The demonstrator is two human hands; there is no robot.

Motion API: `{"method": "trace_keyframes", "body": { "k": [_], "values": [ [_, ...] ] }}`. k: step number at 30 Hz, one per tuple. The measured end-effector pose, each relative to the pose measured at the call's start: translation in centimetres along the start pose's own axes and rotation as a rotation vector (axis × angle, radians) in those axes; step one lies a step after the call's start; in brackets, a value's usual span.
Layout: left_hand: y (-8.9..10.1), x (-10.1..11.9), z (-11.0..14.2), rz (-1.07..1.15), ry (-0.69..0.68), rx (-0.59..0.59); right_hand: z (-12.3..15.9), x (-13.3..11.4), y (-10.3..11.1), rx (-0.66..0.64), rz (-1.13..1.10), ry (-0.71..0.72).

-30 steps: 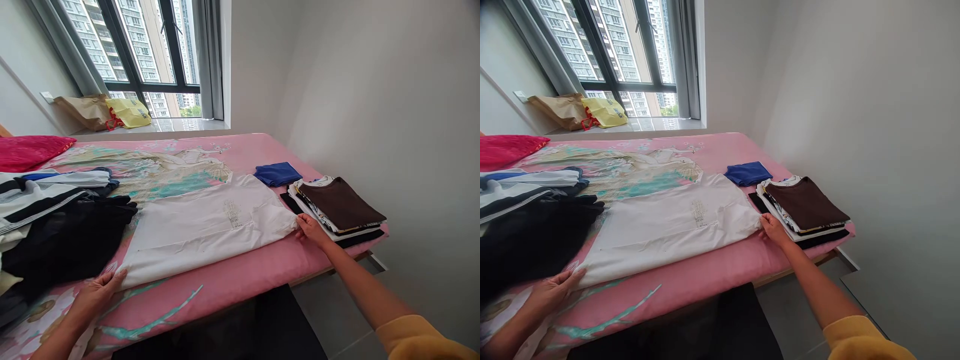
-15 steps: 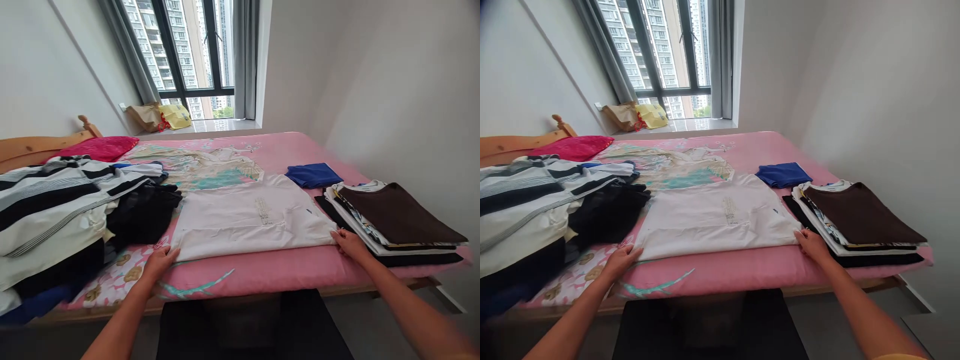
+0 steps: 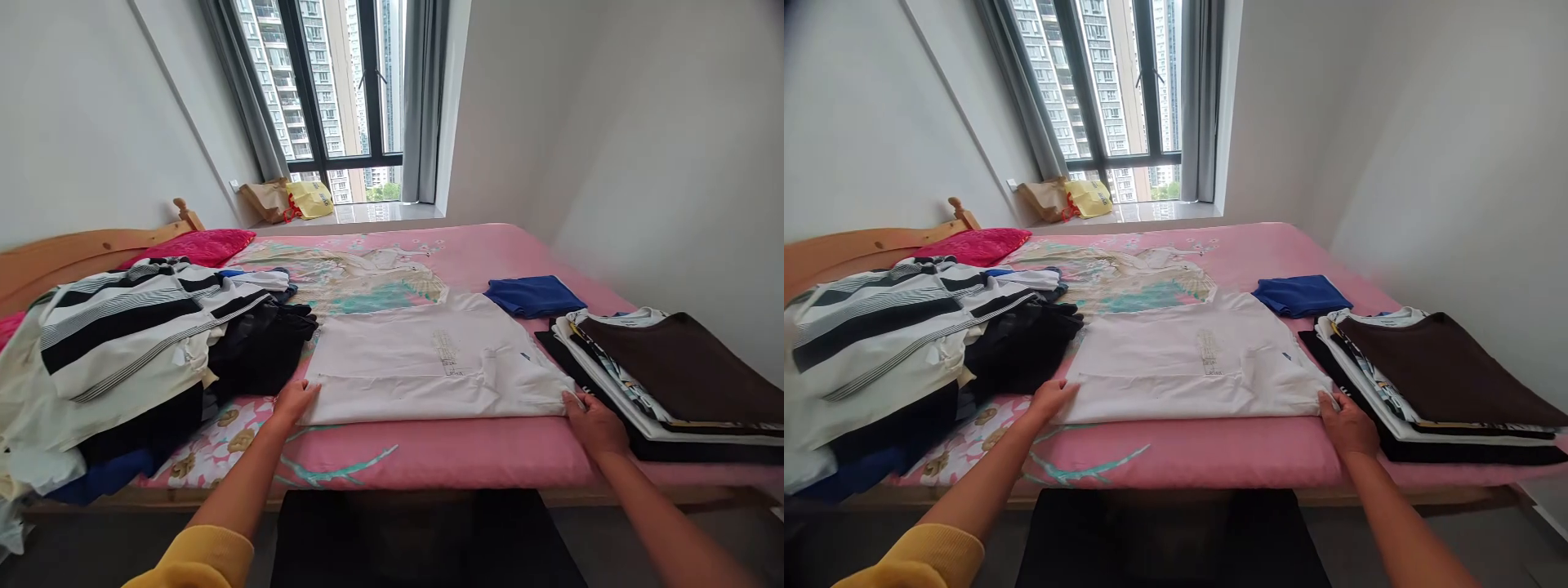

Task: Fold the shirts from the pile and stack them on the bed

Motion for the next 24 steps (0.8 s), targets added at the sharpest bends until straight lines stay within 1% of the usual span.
{"method": "trace_keyframes", "body": {
  "k": [4, 7, 10, 14, 16, 20, 22, 24],
  "values": [
    [-1.5, 0.3, 0.5, -0.106, 0.004, 0.04, 0.3, -0.5, 0.2, 0.021, -0.013, 0.011],
    [-1.9, 0.3, 0.5, -0.162, 0.004, 0.042, 0.5, -1.0, 0.4, 0.031, -0.025, 0.003],
    [-1.3, 0.5, -0.2, -0.2, -0.018, 0.009, 0.3, -1.4, 0.7, 0.02, -0.072, -0.006],
    [-0.5, 0.8, -1.0, -0.24, -0.047, -0.034, 0.0, -1.6, 1.3, -0.032, -0.196, 0.058],
    [-0.4, 0.8, -1.0, -0.246, -0.051, -0.009, -0.2, -1.7, 1.7, -0.059, -0.254, 0.095],
    [-0.1, 0.2, -1.0, -0.208, -0.051, 0.096, -0.8, -2.3, 2.7, -0.1, -0.333, 0.152],
    [0.3, 0.0, -1.0, -0.177, -0.049, 0.135, -1.3, -2.7, 3.2, -0.096, -0.325, 0.184],
    [0.7, -0.2, -1.0, -0.156, -0.03, 0.161, -1.8, -3.0, 3.4, -0.064, -0.282, 0.209]
  ]
}}
Point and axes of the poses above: each hand's wrist, its own z-axis away from the middle knuckle, its own y-axis out of the back of the hand, x = y × z, the point moved 2 cm from there along -z, towards the middle knuckle, and after that the axes turned 10 degrees about -z, right-handed, at the moved point
